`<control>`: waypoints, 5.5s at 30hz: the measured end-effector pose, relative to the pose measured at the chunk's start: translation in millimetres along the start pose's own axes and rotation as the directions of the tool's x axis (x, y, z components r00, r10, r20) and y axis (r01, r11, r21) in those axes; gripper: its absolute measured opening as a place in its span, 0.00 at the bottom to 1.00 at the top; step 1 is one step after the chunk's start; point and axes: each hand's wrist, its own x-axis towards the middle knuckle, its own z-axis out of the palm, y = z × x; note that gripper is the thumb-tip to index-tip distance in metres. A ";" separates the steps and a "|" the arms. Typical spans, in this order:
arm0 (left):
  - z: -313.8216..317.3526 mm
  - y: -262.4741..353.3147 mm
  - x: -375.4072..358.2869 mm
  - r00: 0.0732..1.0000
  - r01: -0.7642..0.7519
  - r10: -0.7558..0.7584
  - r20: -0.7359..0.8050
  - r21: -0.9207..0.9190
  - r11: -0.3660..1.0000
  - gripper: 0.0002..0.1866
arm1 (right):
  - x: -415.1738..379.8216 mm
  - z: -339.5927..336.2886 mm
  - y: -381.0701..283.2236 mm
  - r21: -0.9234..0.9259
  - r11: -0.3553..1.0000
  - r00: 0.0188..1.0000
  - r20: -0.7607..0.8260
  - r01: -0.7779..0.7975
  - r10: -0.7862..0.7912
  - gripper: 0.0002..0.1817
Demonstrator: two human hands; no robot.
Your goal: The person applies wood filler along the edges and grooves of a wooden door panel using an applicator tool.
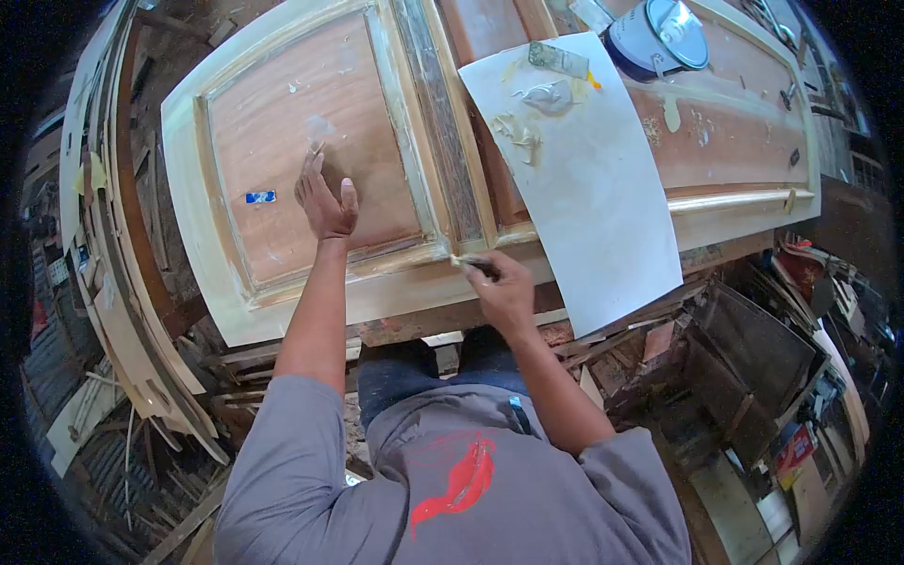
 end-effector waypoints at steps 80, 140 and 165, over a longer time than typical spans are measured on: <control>-242.0 -139.9 -37.6 0.846 0.018 0.304 0.438 -0.593 0.805 0.34 | 1.8 197.5 19.5 -0.610 0.773 0.673 -0.647 -0.173 -0.359 0.06; 47.3 336.9 -128.4 0.302 0.951 -0.416 0.857 -0.241 0.194 0.25 | -6.3 -321.2 95.4 0.556 0.820 0.840 -0.373 -0.137 0.393 0.11; 32.7 331.9 -83.9 0.702 0.599 -0.197 0.685 -0.417 0.684 0.43 | 1.6 -634.8 110.7 0.353 0.936 0.664 -0.696 -0.016 0.274 0.17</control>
